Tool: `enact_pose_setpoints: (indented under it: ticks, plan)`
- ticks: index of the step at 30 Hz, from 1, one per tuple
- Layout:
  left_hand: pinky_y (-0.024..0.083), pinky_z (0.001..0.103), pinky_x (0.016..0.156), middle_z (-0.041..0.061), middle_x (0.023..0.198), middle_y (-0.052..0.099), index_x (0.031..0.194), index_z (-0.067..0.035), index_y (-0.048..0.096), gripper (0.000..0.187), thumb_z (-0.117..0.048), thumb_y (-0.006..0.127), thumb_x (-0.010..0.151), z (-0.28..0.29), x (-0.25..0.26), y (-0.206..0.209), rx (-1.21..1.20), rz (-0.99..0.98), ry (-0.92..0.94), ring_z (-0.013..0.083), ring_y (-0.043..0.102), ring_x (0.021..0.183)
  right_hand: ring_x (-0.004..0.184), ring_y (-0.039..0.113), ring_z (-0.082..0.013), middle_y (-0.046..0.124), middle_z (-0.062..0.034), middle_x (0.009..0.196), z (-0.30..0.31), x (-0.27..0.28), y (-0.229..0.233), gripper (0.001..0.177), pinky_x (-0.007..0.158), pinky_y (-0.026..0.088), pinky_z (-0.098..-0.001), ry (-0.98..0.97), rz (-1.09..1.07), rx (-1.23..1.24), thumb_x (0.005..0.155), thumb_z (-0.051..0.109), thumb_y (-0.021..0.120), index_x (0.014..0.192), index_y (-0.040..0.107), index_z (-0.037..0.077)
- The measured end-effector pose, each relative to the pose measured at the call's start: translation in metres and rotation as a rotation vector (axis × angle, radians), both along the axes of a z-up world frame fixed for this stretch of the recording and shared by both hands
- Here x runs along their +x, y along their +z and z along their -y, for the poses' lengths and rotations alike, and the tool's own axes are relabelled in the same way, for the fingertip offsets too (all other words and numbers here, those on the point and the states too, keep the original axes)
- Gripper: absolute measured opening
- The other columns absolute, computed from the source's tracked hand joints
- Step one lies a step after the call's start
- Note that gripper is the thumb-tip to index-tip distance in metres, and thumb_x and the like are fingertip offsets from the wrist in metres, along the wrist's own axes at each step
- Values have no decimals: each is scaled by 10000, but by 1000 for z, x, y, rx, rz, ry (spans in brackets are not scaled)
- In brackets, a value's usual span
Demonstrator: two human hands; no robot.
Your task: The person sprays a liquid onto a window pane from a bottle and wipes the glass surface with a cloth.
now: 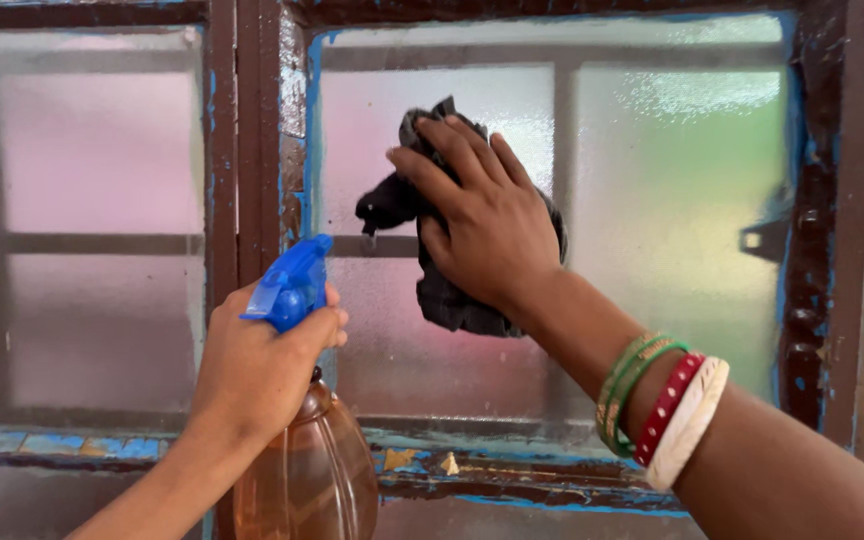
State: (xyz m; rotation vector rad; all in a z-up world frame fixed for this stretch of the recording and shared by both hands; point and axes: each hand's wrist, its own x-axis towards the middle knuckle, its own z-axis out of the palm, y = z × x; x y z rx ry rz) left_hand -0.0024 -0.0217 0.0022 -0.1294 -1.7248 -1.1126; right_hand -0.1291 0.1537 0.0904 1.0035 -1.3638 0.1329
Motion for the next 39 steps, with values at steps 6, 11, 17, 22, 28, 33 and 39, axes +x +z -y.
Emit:
enact_pose_setpoints:
  ticks: [6, 11, 17, 22, 28, 33, 39]
  plan:
    - [548, 324, 658, 88, 694, 760, 834, -14, 717, 130, -134, 684, 798, -1, 3, 3, -65, -5, 60, 165, 725, 668, 1469, 394, -291, 437, -69, 1568, -4, 5, -37, 602, 1230, 250, -514, 6, -22, 207, 866, 241, 612, 1457, 502, 265]
    - [579, 325, 669, 78, 720, 762, 852, -27, 717, 141, -143, 694, 775, -4, -1, 7, -37, -18, 5, 163, 751, 687, 1411, 419, -291, 449, -68, 1528, -19, -3, 3, 641, 1195, 231, -539, -60, -23, 277, 809, 258, 631, 1438, 509, 290]
    - [570, 315, 691, 68, 707, 758, 844, -46, 733, 124, -144, 688, 781, -7, -1, 2, 0, 22, -6, 162, 754, 691, 1460, 426, -333, 471, -91, 1541, -30, -9, 33, 595, 1228, 252, -544, -40, -107, -120, 906, 220, 630, 1487, 506, 244]
    - [551, 332, 657, 85, 676, 738, 805, -21, 710, 121, -137, 680, 788, -13, 3, 4, -1, 31, -16, 167, 721, 664, 1429, 442, -288, 475, -74, 1538, -25, -4, -9, 604, 1240, 277, -521, -10, 37, 3, 868, 224, 631, 1461, 519, 256]
    - [535, 344, 629, 80, 652, 736, 801, -31, 723, 127, -148, 678, 783, -22, 3, 11, -50, 22, 20, 172, 708, 631, 1441, 435, -261, 478, -38, 1532, -39, 1, -23, 621, 1220, 257, -530, -34, -126, 441, 839, 230, 647, 1443, 523, 302]
    - [549, 352, 632, 81, 640, 745, 798, -26, 736, 151, -169, 694, 776, -24, 3, 9, -40, 28, 14, 184, 725, 624, 1435, 437, -250, 492, -38, 1518, -57, -5, 24, 624, 1243, 216, -514, -57, 4, 73, 833, 200, 644, 1441, 524, 269]
    - [565, 338, 638, 73, 661, 733, 820, -35, 721, 146, -171, 693, 777, -24, -3, 3, -20, -14, -5, 172, 741, 649, 1463, 422, -313, 496, -86, 1531, -45, -9, 4, 595, 1240, 262, -508, 16, -35, -110, 875, 173, 635, 1457, 526, 235]
